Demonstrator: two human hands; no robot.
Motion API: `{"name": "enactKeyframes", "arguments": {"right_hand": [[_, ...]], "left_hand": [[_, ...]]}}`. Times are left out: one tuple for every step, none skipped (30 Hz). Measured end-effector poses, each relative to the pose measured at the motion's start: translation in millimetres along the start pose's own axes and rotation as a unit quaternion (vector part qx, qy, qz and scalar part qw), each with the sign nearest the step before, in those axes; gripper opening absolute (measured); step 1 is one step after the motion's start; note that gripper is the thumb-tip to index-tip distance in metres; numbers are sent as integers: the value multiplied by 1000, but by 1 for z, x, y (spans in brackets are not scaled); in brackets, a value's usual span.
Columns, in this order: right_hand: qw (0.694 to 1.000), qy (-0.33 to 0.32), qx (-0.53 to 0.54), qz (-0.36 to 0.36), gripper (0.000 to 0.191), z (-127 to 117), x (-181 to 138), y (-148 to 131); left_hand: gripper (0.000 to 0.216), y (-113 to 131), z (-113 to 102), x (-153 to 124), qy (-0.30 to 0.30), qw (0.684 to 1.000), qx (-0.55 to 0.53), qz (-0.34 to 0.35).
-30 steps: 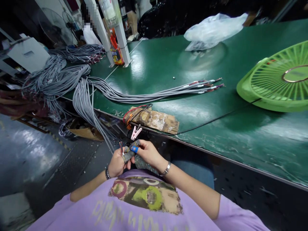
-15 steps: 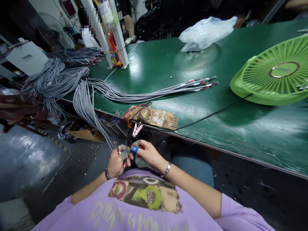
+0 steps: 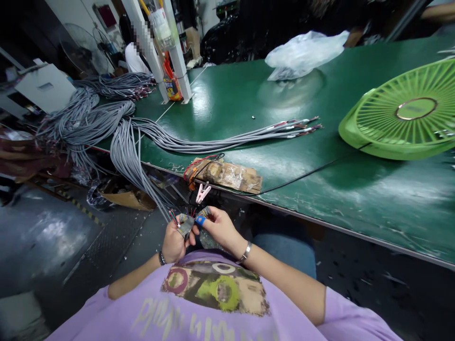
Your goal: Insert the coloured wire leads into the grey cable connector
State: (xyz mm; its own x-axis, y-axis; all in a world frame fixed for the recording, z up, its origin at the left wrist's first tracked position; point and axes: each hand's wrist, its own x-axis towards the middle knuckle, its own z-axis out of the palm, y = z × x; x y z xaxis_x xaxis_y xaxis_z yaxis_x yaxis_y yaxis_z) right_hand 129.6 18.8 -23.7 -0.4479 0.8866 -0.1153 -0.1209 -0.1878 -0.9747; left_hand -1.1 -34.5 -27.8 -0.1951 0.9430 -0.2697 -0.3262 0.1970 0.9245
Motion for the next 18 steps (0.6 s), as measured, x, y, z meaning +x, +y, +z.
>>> {"name": "enactKeyframes", "arguments": {"right_hand": [[1000,-2,3,-2,30,0,-1,0],[1000,-5,8,-3,30,-1,-1,0],[1000,-11,15,-5,30,-1,-2,-1],[1000,-19,22,-8,30,-2,-3,-1],[999,-26,28,-10,30,-3,-4,-2],[999,-34,30,-13,30,-4,-4,-3],[999,-41,29,-15,29,-6,-4,-4],[999,-43,28,-15,29,-9,-4,-4],[999,-40,33,-12,29,-12,-3,-4],[998,-32,49,-3,31,-15,-1,-4],[997,-21,75,9,34,-18,2,-4],[994,-11,110,26,38,-21,6,-4],[988,-8,149,44,42,-23,10,-4],[981,-14,181,61,47,-25,14,-5],[976,-28,203,76,49,-26,19,-6],[972,-46,215,86,50,-26,23,-8],[970,-63,216,90,50,-25,27,-9],[971,-75,212,87,48,-24,30,-11]], "left_hand": [[30,0,1,1,4,1000,-8,-2],[30,0,2,1,7,1000,-13,-3],[31,0,3,2,9,1000,-15,-4],[31,1,3,2,10,1000,-13,-5],[31,3,3,2,9,1000,-8,-5],[31,5,3,3,6,1000,-4,-6],[31,7,2,3,3,1000,0,-7],[31,10,1,3,-3,1000,2,-8],[32,14,0,4,-14,1000,1,-11],[33,18,-2,4,-31,999,-1,-20],[34,21,-3,5,-54,998,-2,-32],[34,25,-4,6,-79,996,-1,-48],[35,29,-6,8,-106,992,1,-65],[35,32,-6,9,-129,988,3,-80],[34,35,-7,11,-147,985,6,-90],[34,37,-7,13,-160,982,6,-96],[33,39,-7,15,-169,981,7,-98],[34,40,-7,17,-175,980,6,-98]]}}
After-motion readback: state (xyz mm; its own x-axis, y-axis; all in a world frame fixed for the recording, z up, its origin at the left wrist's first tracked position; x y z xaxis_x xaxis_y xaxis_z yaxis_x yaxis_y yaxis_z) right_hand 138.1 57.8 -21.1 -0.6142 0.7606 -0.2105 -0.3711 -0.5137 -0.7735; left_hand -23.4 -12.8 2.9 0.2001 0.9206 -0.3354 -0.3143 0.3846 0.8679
